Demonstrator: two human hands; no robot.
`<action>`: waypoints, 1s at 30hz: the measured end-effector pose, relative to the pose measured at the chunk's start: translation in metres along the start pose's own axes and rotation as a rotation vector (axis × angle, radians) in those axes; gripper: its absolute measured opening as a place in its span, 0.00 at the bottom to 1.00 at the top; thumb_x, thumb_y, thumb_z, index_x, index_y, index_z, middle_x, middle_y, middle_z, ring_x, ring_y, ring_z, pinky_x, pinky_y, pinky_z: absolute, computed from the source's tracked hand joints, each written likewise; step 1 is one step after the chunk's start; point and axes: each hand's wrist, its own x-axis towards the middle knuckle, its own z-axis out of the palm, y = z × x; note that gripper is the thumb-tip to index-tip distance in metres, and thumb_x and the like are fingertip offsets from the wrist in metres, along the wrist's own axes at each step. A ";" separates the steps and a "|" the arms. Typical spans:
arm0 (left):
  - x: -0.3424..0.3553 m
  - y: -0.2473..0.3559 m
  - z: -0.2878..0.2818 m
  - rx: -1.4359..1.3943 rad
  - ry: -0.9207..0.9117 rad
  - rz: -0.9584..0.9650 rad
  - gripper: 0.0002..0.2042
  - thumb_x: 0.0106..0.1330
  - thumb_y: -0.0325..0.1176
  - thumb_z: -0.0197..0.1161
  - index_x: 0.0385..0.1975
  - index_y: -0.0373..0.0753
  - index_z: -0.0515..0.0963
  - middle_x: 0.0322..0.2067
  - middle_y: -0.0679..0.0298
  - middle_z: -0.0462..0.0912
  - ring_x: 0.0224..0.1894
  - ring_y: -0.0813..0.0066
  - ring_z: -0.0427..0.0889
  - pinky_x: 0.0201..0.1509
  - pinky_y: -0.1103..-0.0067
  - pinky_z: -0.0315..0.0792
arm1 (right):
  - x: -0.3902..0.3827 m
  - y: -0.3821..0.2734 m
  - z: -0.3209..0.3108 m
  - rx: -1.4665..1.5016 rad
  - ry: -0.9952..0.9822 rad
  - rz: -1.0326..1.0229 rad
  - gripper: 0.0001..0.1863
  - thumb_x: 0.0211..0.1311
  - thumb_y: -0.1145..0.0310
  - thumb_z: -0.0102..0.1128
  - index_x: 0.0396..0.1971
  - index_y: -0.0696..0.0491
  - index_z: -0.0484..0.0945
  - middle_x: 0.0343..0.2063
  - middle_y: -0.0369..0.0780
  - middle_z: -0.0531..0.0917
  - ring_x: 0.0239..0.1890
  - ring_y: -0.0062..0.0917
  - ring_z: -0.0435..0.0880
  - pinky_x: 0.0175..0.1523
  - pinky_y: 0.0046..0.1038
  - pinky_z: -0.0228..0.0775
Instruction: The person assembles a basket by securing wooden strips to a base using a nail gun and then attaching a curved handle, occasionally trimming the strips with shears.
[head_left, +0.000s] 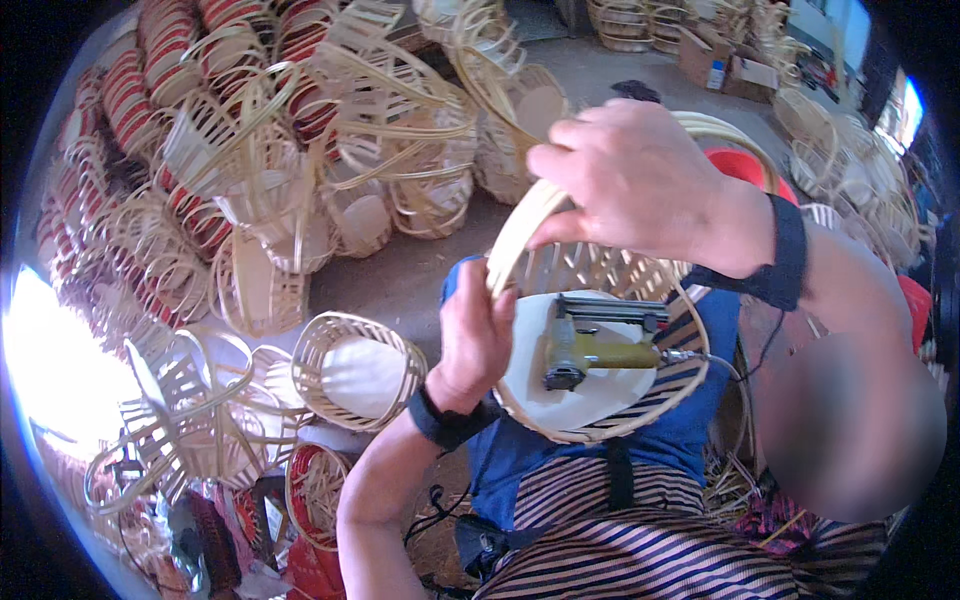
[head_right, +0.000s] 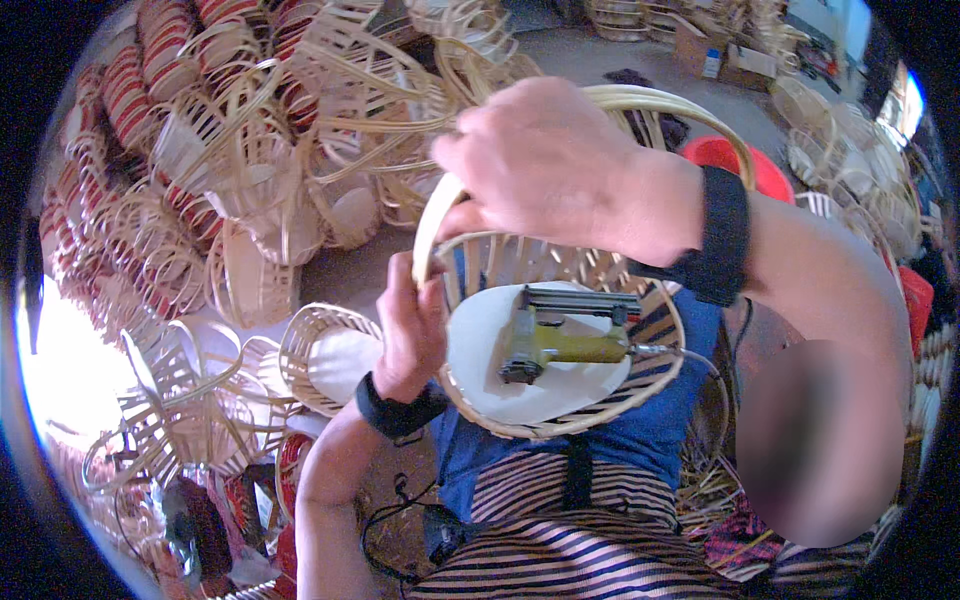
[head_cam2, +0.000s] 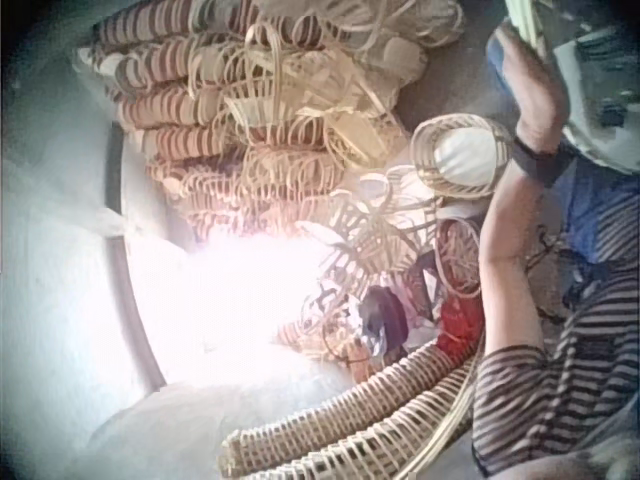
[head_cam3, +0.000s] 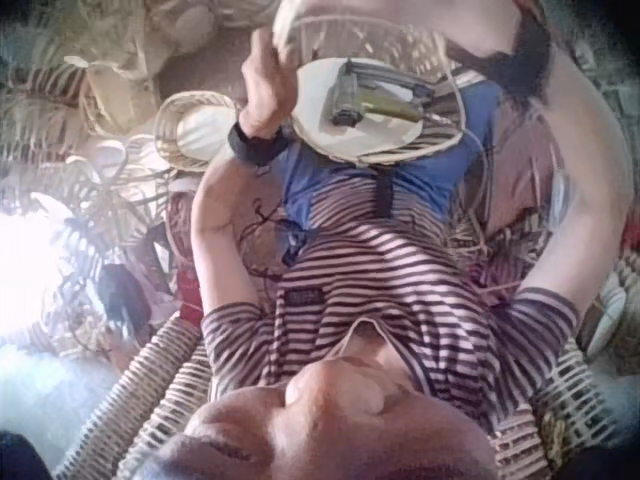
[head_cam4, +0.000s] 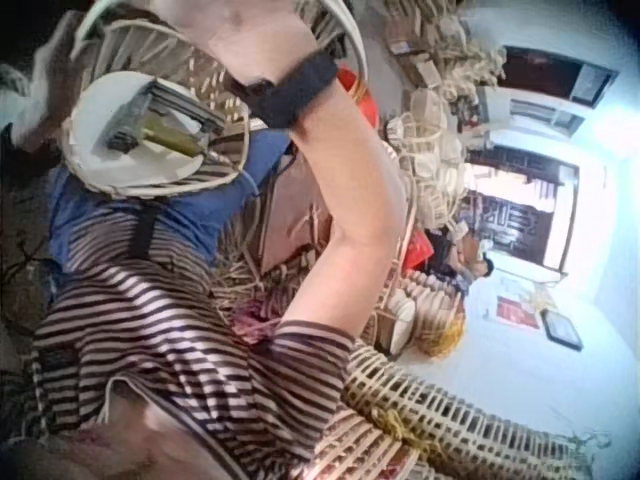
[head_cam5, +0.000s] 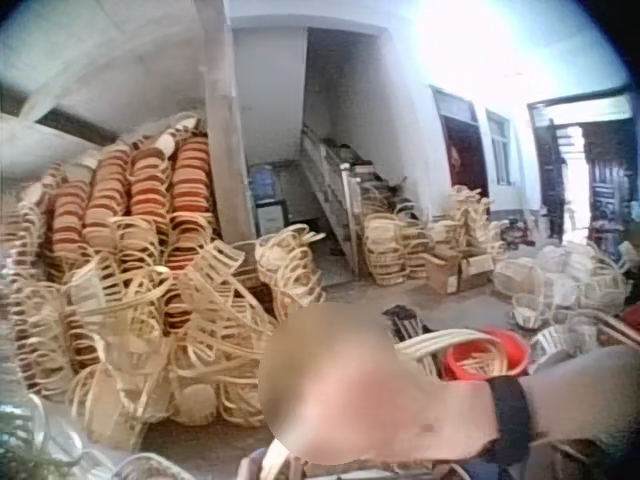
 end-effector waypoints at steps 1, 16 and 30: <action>0.000 -0.001 -0.002 0.032 0.044 -0.076 0.12 0.51 0.26 0.51 0.36 0.34 0.62 0.22 0.50 0.71 0.24 0.54 0.72 0.27 0.72 0.66 | 0.004 -0.002 -0.001 0.000 -0.063 0.033 0.21 0.37 0.49 0.55 0.21 0.54 0.69 0.18 0.38 0.70 0.24 0.29 0.71 0.30 0.28 0.62; 0.018 0.011 0.049 -0.066 0.030 0.635 0.16 0.48 0.35 0.52 0.33 0.33 0.60 0.21 0.49 0.71 0.26 0.52 0.71 0.25 0.67 0.65 | -0.206 -0.060 0.112 0.669 -0.863 0.182 0.27 0.42 0.55 0.55 0.39 0.60 0.66 0.38 0.50 0.67 0.42 0.45 0.61 0.47 0.40 0.53; 0.021 0.018 0.046 0.128 -0.104 0.179 0.09 0.54 0.30 0.51 0.28 0.36 0.58 0.16 0.49 0.69 0.20 0.50 0.69 0.20 0.65 0.62 | -0.145 -0.032 0.046 0.832 -0.185 0.496 0.21 0.38 0.72 0.54 0.39 0.58 0.66 0.32 0.46 0.71 0.35 0.33 0.71 0.41 0.28 0.61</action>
